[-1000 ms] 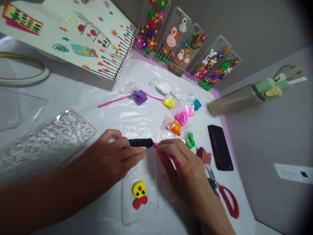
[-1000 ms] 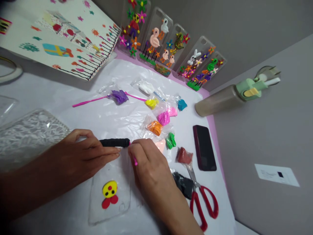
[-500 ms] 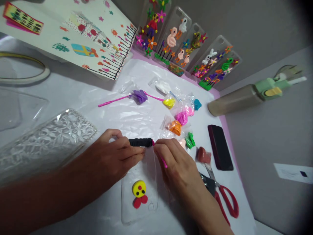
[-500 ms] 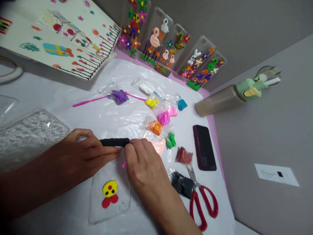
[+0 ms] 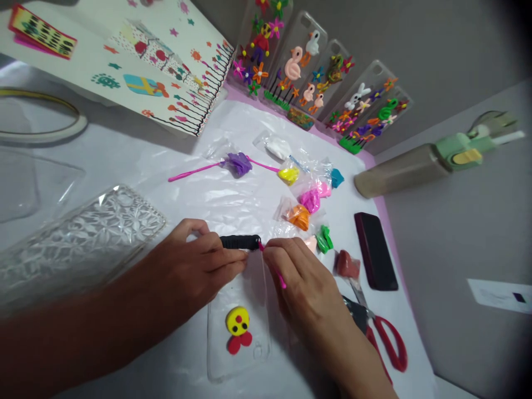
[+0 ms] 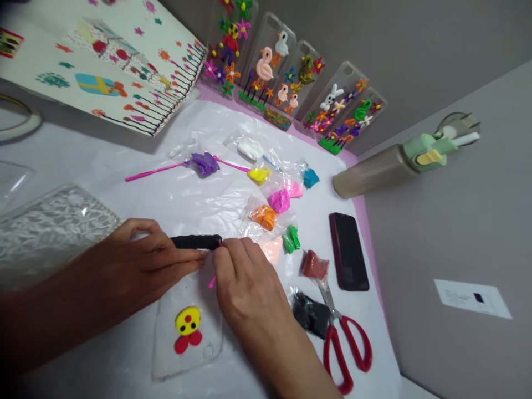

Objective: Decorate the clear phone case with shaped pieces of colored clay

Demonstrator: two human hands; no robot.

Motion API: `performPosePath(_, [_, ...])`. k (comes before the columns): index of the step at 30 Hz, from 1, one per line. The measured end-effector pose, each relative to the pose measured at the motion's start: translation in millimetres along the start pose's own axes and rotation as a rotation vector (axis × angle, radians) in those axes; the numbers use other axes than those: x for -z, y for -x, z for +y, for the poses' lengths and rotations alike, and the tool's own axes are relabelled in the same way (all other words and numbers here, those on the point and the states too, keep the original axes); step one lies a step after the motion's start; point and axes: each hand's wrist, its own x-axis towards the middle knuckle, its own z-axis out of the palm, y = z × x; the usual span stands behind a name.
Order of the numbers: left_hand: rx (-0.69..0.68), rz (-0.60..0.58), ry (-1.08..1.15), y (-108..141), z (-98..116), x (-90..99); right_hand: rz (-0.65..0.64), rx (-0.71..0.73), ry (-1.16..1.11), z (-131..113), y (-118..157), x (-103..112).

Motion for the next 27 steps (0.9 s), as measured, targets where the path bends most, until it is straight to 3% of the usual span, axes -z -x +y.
performPosePath(3, [0.000, -0.034, -0.013, -1, 0, 2.7, 0.020, -0.003, -0.012, 1, 2, 1])
performPosePath(9, [0.018, 0.006, -0.020, 0, 0, 1.2, 0.045, 0.002, -0.049, 2, 3, 2])
performPosePath(19, [0.018, 0.000, -0.012, -1, 0, 1.6, -0.082, -0.024, -0.070, -1, 7, 7])
performPosePath(27, [0.022, -0.025, 0.005, -1, 1, 2.0, 0.071, -0.126, -0.238, 8, 12, 1])
